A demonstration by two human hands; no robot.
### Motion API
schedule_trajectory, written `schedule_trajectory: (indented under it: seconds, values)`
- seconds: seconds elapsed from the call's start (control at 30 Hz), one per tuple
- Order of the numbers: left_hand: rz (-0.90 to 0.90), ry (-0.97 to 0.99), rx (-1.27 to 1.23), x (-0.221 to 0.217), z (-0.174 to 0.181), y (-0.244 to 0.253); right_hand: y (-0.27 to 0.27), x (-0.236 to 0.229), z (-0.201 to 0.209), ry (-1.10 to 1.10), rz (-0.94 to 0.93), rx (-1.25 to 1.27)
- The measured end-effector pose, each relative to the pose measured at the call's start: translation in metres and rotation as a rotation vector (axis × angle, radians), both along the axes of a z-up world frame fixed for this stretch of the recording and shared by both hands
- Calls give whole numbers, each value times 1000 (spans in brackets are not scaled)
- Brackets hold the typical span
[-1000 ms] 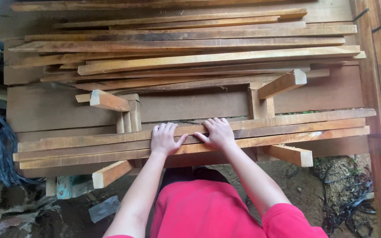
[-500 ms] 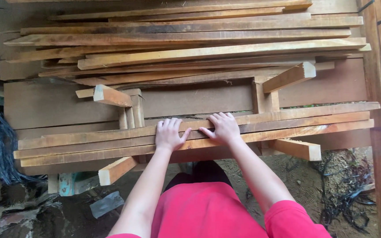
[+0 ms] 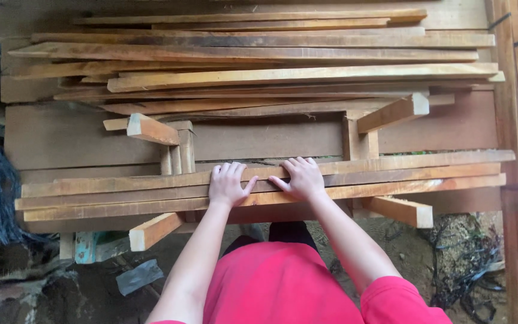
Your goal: Sorting and arranging wooden planks on a workbench and into a frame.
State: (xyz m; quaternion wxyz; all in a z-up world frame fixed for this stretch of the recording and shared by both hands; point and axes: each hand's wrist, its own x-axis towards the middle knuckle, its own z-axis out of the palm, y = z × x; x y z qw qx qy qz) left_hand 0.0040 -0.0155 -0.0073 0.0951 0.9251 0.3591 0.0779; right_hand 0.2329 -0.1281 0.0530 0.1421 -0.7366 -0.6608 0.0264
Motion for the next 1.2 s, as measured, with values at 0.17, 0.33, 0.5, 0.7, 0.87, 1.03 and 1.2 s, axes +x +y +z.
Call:
schedule_trajectory:
  seconds: [0.17, 0.33, 0.5, 0.7, 0.87, 1.03, 1.2]
  values:
    - [9, -13, -14, -3, 3, -1, 1, 2, 3, 58, 12, -78]
    - [13, -8, -8, -2, 12, -1, -1, 2, -4, 64, 20, -80]
    - [18, 15, -34, 1, 15, -1, -2, 6, -10, 66, 21, -82]
    - [0, 23, -54, 0, 15, 0, 0, 3, 3, 73, 2, -77]
    - [-8, 11, -29, -3, 2, 0, -2, 2, -7, 81, -13, -68]
    - [0, 13, -48, -4, 4, -2, -2, -1, 1, 59, -8, -29]
    - [2, 19, -76, 2, 6, 3, 1, 3, 0, 29, -9, -74]
